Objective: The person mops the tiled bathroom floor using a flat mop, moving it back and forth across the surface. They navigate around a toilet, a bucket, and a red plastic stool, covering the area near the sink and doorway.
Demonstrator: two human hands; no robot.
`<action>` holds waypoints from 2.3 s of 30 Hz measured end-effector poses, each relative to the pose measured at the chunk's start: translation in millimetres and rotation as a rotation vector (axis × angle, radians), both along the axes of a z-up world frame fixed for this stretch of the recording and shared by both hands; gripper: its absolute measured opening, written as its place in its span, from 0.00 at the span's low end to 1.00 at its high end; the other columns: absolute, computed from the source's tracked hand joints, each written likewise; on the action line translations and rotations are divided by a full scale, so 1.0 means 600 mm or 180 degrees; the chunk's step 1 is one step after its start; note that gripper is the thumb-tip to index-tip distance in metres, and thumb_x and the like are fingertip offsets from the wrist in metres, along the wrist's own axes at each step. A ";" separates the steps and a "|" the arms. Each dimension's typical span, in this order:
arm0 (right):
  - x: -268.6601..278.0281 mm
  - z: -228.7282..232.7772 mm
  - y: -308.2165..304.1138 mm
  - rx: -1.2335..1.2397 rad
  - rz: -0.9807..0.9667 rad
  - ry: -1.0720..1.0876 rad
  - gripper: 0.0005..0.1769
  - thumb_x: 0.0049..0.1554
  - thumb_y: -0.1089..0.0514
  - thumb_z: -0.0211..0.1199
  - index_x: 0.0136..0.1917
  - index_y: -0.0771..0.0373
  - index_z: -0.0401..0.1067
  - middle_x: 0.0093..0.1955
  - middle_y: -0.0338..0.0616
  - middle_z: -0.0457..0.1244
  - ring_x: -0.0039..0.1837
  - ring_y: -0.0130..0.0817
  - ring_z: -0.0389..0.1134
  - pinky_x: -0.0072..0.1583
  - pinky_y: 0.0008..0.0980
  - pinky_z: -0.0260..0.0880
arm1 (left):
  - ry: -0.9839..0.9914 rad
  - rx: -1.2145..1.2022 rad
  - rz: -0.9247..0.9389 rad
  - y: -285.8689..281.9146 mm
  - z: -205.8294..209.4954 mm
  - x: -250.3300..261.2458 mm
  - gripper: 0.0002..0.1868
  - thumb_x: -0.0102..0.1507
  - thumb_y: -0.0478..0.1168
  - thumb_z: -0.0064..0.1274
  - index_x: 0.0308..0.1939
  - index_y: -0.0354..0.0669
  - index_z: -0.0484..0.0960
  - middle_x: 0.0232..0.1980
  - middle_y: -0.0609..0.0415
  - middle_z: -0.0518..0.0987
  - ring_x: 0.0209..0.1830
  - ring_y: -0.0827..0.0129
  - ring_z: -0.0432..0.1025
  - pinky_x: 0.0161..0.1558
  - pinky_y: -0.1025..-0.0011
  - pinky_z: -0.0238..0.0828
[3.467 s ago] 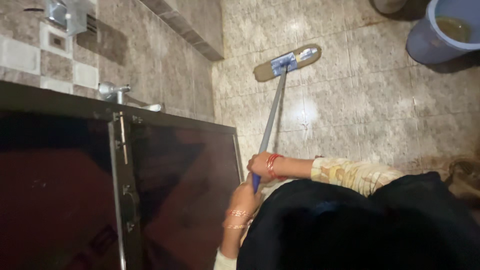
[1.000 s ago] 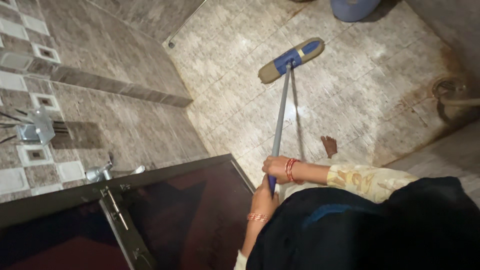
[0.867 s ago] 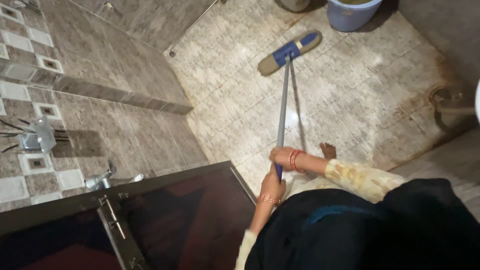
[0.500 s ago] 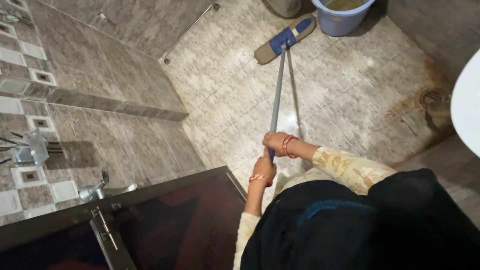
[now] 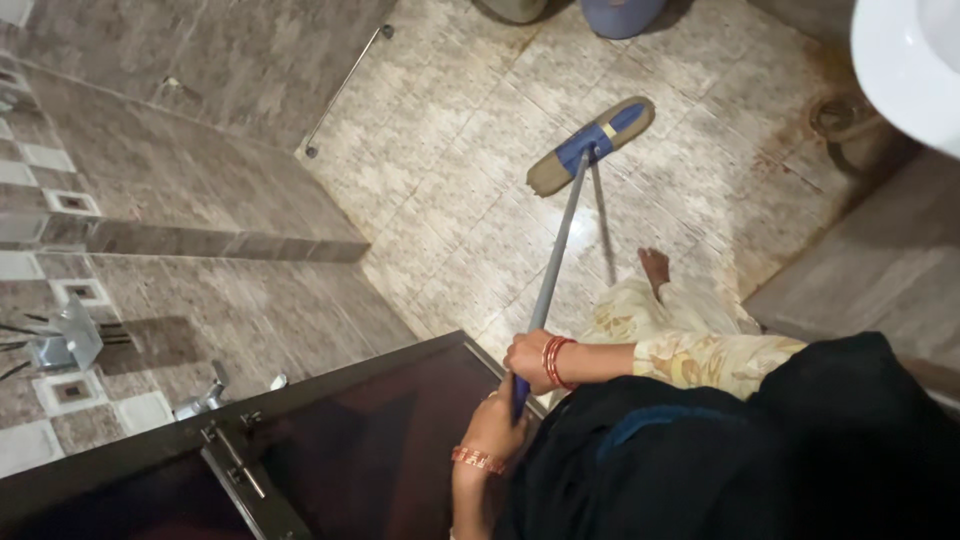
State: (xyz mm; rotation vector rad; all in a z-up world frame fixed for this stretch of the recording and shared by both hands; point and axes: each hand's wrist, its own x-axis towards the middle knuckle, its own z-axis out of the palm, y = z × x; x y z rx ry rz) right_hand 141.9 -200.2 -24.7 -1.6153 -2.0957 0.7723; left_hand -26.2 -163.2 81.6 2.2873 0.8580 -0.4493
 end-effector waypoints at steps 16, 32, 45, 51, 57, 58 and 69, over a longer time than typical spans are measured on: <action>0.125 -0.212 -0.045 0.0216 -0.0907 -0.0096 0.13 0.42 0.60 0.70 0.42 0.60 0.74 0.49 0.47 0.67 0.58 0.48 0.67 0.54 0.44 0.73 | 0.0058 0.0346 -0.0435 -0.011 -0.279 0.141 0.37 0.58 0.32 0.50 0.72 0.32 0.57 0.41 0.30 0.81 0.42 0.36 0.76 0.45 0.46 0.73; 0.068 -0.018 -0.209 0.0018 -0.1051 0.0158 0.12 0.39 0.60 0.68 0.40 0.61 0.75 0.46 0.46 0.68 0.56 0.48 0.68 0.50 0.47 0.73 | 0.0241 0.0138 -0.0693 -0.144 -0.040 0.106 0.41 0.56 0.38 0.61 0.69 0.33 0.60 0.41 0.31 0.81 0.43 0.36 0.76 0.46 0.48 0.73; 0.263 -0.270 -0.224 -0.0123 -0.1897 -0.0228 0.11 0.47 0.61 0.67 0.45 0.59 0.71 0.52 0.44 0.64 0.62 0.44 0.64 0.53 0.45 0.71 | -0.0073 0.0134 -0.0786 -0.151 -0.375 0.316 0.41 0.59 0.34 0.53 0.73 0.29 0.53 0.47 0.27 0.79 0.47 0.35 0.76 0.49 0.49 0.73; 0.198 -0.208 -0.223 0.0058 -0.1834 0.0111 0.13 0.42 0.62 0.70 0.42 0.59 0.71 0.49 0.44 0.65 0.60 0.45 0.66 0.55 0.41 0.72 | 0.0280 0.0070 -0.0901 -0.141 -0.263 0.257 0.41 0.58 0.29 0.44 0.75 0.31 0.51 0.46 0.26 0.78 0.46 0.35 0.76 0.47 0.48 0.74; 0.096 -0.080 -0.239 0.0507 -0.1235 0.0204 0.14 0.35 0.60 0.70 0.38 0.61 0.73 0.42 0.46 0.67 0.52 0.49 0.67 0.52 0.46 0.72 | 0.0289 0.0093 -0.1209 -0.154 -0.073 0.139 0.43 0.57 0.37 0.57 0.73 0.32 0.54 0.40 0.30 0.80 0.43 0.35 0.76 0.45 0.48 0.74; 0.073 -0.058 -0.249 0.0285 -0.1171 0.0188 0.14 0.36 0.59 0.70 0.38 0.61 0.73 0.42 0.46 0.68 0.52 0.50 0.67 0.51 0.47 0.72 | 0.0326 0.0046 -0.1168 -0.161 -0.047 0.115 0.42 0.57 0.38 0.58 0.72 0.34 0.56 0.39 0.31 0.80 0.41 0.36 0.76 0.44 0.48 0.74; 0.031 -0.054 -0.396 0.0647 -0.1704 0.0264 0.12 0.41 0.58 0.69 0.41 0.59 0.74 0.44 0.47 0.67 0.52 0.48 0.69 0.52 0.46 0.72 | 0.0013 0.0412 -0.1220 -0.294 -0.048 0.089 0.33 0.55 0.40 0.62 0.61 0.34 0.69 0.38 0.34 0.81 0.39 0.38 0.77 0.42 0.49 0.75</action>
